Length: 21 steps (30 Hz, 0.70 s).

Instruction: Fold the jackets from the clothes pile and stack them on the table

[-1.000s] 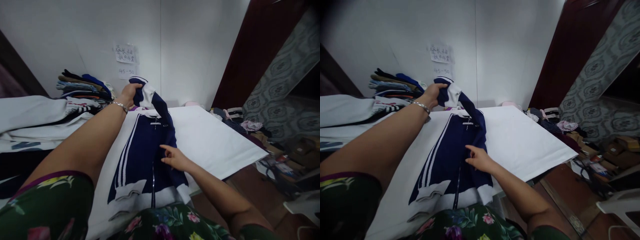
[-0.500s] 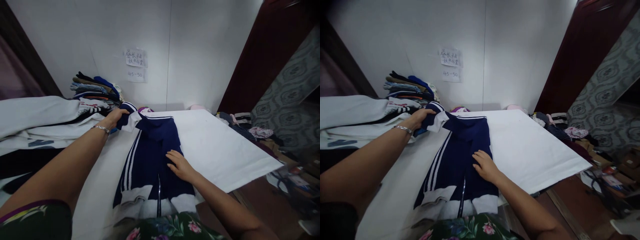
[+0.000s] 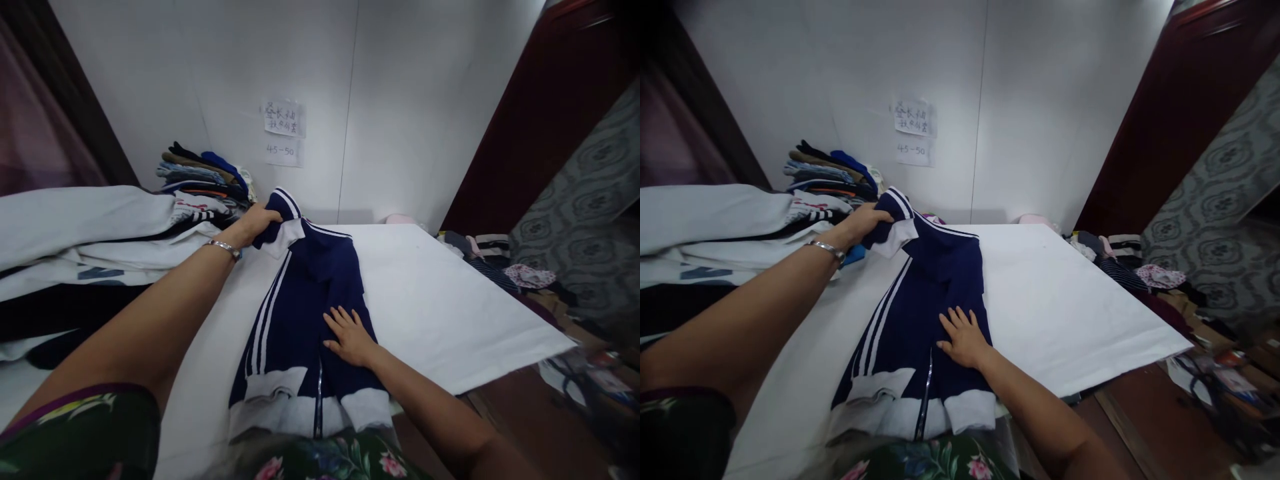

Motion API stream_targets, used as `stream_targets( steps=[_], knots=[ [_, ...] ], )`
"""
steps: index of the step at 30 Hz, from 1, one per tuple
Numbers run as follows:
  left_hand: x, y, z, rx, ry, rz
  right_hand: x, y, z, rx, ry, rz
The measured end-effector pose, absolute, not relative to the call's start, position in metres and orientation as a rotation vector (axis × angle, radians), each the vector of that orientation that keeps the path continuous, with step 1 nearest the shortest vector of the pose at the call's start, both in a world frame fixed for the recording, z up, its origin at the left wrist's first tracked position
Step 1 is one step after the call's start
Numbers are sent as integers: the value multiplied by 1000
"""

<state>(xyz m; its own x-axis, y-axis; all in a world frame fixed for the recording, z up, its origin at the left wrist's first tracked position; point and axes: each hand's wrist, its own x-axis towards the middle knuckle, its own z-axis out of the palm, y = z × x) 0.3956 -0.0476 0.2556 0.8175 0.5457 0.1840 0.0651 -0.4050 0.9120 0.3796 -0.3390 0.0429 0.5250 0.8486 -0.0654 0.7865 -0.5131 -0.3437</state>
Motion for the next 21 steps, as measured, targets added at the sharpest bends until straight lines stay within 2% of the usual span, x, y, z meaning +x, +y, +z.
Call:
stream_targets(
  steps=[4, 7, 9, 11, 13, 15, 18, 21],
  knots=[
    [382, -78, 264, 2382, 85, 438, 391, -340, 37, -2283, -1271, 287],
    [361, -127, 241, 2683, -317, 209, 410, -344, 42, -1917, -817, 195],
    [345, -162, 209, 2784, -426, 14, 423, -347, 48, -1612, -447, 319],
    [330, -188, 173, 2713, -502, -247, 431, -351, 54, -1340, -222, 596],
    [320, -200, 141, 2613, -452, -288, 434, -356, 58, -1154, -134, 833],
    [314, -200, 119, 2564, -284, -110, 433, -361, 59, -1070, -100, 930],
    [310, -188, 100, 2517, 59, 170, 432, -365, 58, -1073, -95, 843],
    [302, -178, 92, 2474, 312, 124, 434, -368, 57, -1146, -142, 638]
  ],
)
